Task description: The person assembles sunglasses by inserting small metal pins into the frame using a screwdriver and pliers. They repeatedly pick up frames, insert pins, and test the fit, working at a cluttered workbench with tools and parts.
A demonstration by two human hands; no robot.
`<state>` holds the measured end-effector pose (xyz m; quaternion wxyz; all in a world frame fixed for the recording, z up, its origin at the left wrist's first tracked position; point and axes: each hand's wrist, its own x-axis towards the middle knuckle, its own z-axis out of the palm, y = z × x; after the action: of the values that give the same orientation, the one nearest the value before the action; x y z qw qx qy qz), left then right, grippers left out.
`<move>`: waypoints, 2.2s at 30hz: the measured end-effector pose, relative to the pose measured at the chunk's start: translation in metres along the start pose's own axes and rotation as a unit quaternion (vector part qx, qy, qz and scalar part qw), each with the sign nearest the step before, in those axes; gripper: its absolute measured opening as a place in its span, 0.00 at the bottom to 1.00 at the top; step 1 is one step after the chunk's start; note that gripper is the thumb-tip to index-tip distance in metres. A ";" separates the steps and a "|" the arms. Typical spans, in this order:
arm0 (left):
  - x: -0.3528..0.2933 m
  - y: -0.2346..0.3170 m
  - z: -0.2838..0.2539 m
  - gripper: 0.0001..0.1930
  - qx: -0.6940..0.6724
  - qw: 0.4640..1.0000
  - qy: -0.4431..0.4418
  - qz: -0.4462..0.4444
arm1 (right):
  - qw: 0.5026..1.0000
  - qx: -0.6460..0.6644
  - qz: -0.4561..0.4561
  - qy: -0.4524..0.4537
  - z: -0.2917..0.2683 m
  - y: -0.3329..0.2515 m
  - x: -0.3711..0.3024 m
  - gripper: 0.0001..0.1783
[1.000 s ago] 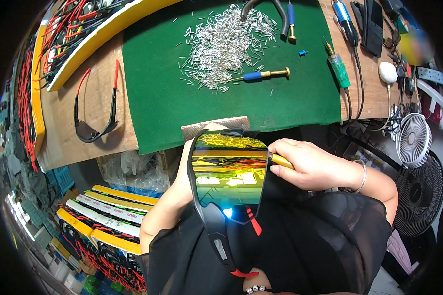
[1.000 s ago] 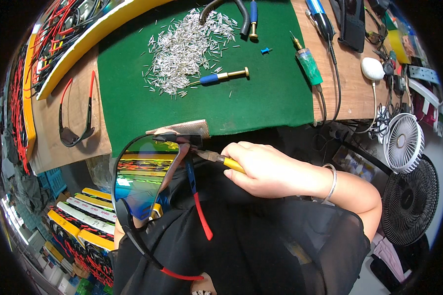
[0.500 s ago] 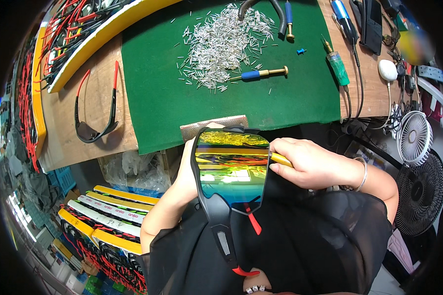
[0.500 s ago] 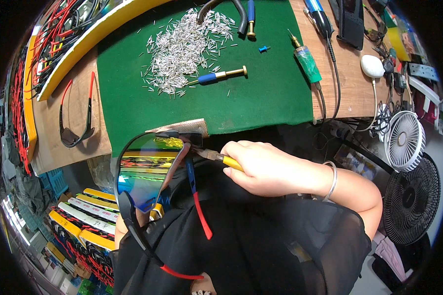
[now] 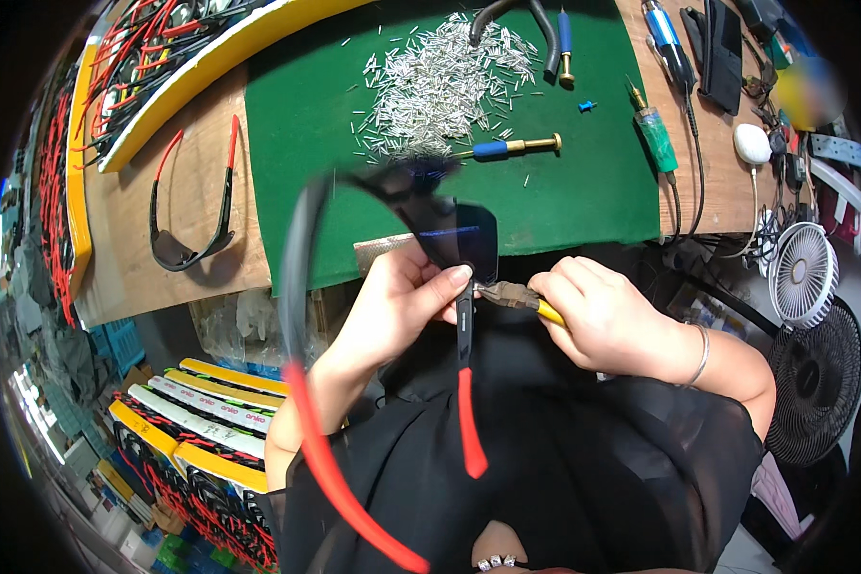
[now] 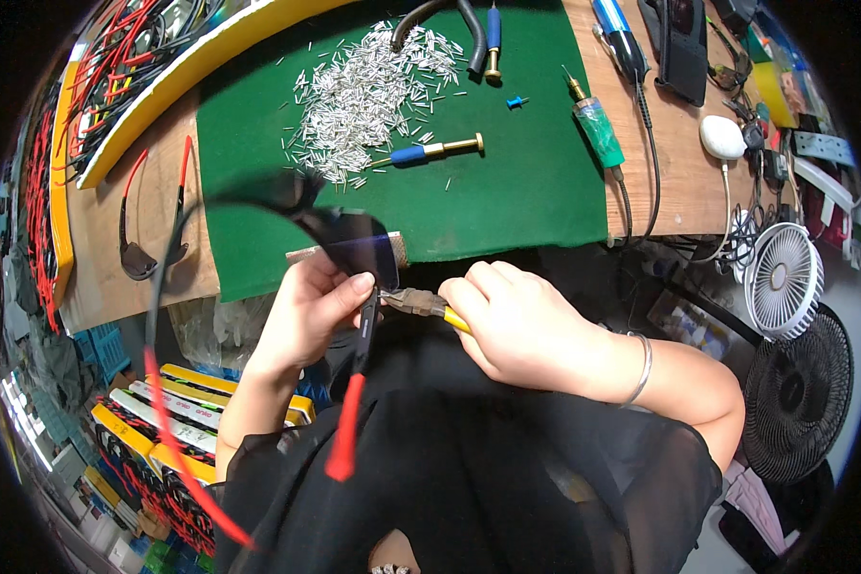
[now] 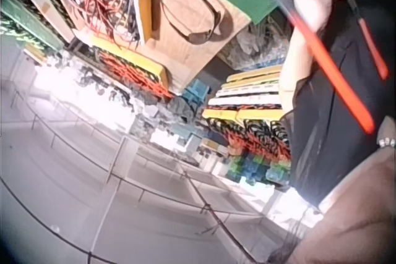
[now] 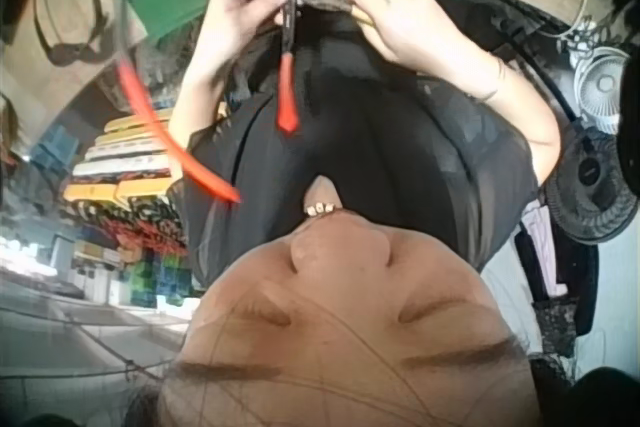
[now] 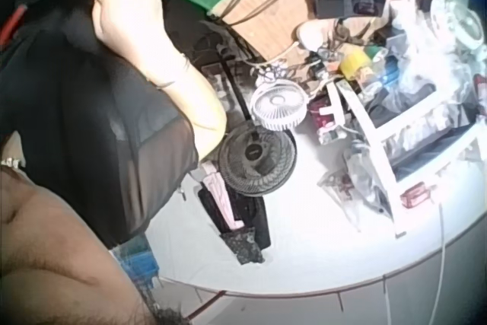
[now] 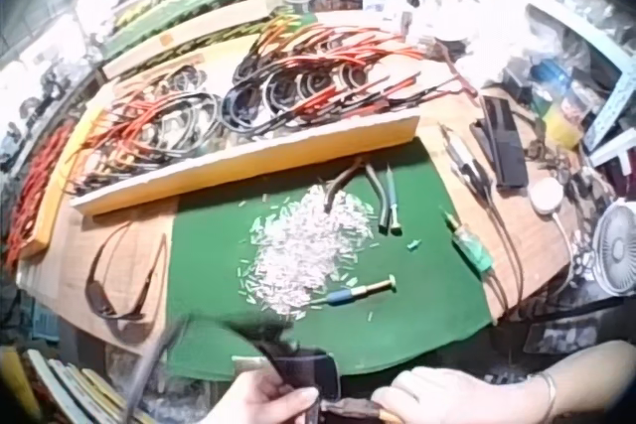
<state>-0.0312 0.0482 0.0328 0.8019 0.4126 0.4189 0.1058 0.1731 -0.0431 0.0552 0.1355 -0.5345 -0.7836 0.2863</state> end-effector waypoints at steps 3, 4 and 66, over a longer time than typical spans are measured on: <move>-0.012 -0.008 -0.006 0.14 -0.333 0.941 -0.028 -0.051 | 0.997 0.070 0.016 -0.030 -0.002 0.003 0.002 0.13; -0.010 -0.014 -0.008 0.15 -0.256 0.965 -0.061 0.010 | 0.994 0.094 0.025 -0.050 -0.004 0.004 0.004 0.12; 0.008 -0.007 -0.015 0.10 -0.136 0.978 -0.058 -0.149 | 0.998 -0.015 -0.019 -0.059 -0.005 0.002 0.007 0.14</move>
<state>-0.0391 0.0563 0.0183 0.8802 0.2379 0.4102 0.0172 0.1744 -0.0345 0.0577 0.0864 -0.5039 -0.8042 0.3033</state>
